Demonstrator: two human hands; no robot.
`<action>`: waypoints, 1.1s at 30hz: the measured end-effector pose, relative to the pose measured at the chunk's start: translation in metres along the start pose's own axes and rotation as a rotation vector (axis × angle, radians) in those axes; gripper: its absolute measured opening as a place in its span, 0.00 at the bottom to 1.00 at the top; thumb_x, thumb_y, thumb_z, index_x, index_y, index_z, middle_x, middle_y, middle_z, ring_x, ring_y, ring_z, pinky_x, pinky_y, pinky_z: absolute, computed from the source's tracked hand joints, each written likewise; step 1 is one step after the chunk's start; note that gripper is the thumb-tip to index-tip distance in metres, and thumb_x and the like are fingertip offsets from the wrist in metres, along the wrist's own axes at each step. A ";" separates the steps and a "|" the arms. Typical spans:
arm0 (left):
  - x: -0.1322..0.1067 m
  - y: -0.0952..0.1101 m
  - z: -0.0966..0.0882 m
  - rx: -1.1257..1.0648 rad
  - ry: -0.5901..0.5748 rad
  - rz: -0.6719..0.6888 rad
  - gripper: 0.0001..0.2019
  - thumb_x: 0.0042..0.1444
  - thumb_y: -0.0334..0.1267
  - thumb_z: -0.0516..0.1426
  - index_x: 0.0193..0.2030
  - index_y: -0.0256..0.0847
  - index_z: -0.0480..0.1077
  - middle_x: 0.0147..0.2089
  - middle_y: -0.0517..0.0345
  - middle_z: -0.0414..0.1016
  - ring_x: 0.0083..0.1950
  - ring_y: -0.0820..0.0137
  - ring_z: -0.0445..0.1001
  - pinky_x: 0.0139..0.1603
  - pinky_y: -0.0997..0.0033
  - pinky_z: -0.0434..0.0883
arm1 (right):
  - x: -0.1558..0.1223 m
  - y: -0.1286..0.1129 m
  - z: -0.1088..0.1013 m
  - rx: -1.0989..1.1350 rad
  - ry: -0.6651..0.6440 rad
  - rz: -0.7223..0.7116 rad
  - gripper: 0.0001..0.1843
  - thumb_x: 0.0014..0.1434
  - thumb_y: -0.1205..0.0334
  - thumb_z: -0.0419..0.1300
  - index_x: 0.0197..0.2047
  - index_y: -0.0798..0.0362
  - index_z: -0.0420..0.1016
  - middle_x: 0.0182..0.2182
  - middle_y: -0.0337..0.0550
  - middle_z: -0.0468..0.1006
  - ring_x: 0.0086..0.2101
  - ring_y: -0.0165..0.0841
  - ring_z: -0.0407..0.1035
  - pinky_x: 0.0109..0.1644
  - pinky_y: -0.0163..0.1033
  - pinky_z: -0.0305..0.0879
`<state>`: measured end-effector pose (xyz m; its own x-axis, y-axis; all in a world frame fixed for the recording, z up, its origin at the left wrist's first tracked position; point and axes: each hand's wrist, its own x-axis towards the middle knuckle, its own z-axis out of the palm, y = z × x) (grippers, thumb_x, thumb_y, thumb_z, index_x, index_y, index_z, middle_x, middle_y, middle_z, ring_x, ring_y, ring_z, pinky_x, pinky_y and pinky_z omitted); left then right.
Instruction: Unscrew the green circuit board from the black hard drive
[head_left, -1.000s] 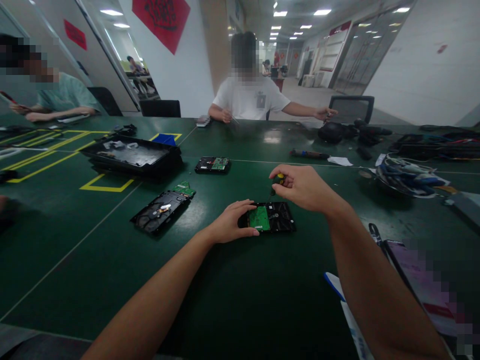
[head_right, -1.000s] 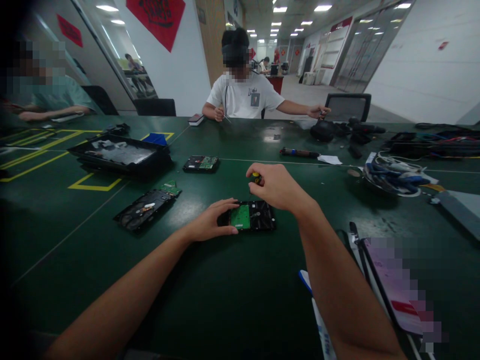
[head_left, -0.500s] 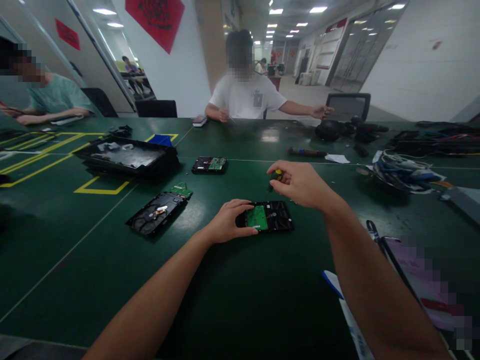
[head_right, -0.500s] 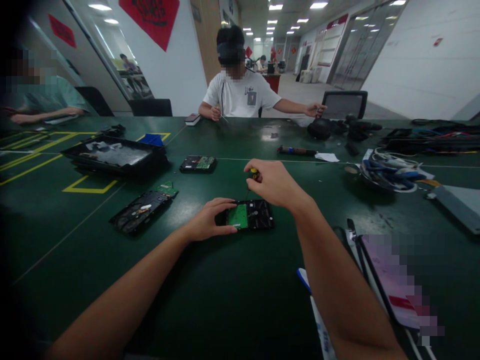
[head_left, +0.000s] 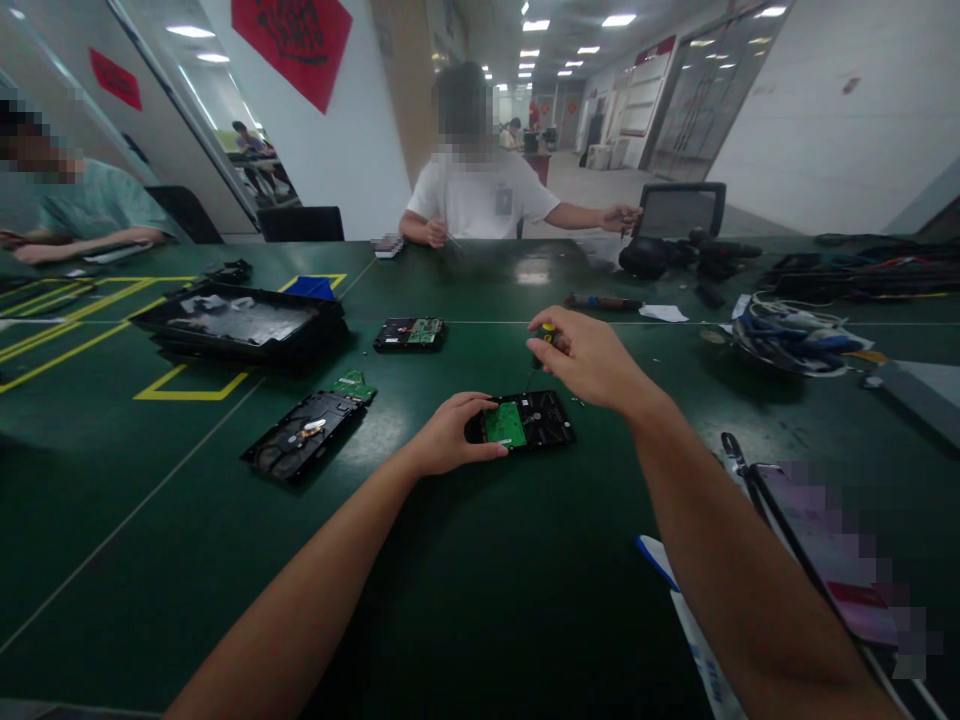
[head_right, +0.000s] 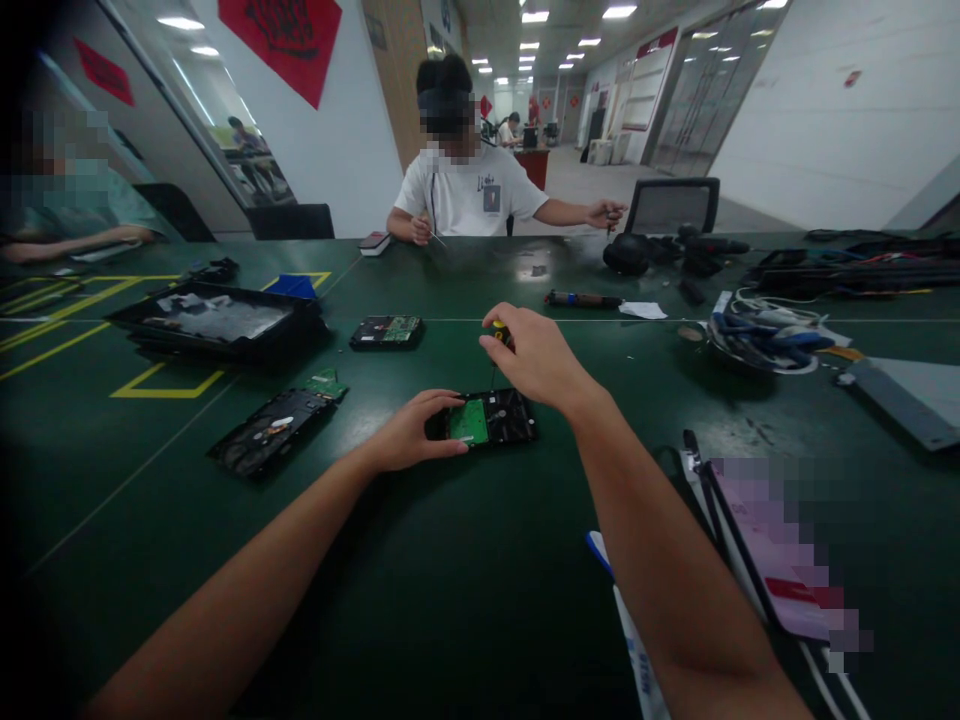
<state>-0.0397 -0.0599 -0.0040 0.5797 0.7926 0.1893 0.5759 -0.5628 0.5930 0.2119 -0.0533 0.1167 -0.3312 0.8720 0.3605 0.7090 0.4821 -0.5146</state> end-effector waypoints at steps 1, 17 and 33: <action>0.001 -0.001 -0.001 -0.003 -0.009 0.006 0.37 0.50 0.59 0.67 0.64 0.45 0.69 0.67 0.46 0.68 0.68 0.50 0.66 0.69 0.46 0.65 | 0.000 0.001 0.001 0.006 0.006 0.010 0.14 0.67 0.55 0.56 0.52 0.51 0.73 0.36 0.47 0.80 0.37 0.40 0.74 0.43 0.46 0.65; -0.001 -0.005 0.002 -0.043 0.028 0.055 0.32 0.59 0.57 0.62 0.65 0.45 0.67 0.67 0.46 0.67 0.69 0.53 0.66 0.69 0.48 0.66 | 0.001 -0.003 0.009 -0.035 0.016 -0.030 0.15 0.64 0.56 0.59 0.51 0.51 0.75 0.35 0.46 0.80 0.35 0.38 0.73 0.40 0.43 0.64; 0.002 -0.009 0.003 -0.013 0.025 0.074 0.33 0.57 0.57 0.63 0.65 0.47 0.67 0.68 0.49 0.69 0.69 0.53 0.66 0.69 0.48 0.64 | 0.002 -0.003 0.015 -0.034 -0.025 -0.032 0.15 0.64 0.56 0.59 0.51 0.51 0.75 0.36 0.45 0.81 0.33 0.36 0.72 0.39 0.42 0.65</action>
<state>-0.0422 -0.0541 -0.0109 0.6058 0.7545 0.2523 0.5241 -0.6171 0.5870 0.1999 -0.0513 0.1072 -0.3686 0.8584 0.3567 0.7187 0.5066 -0.4763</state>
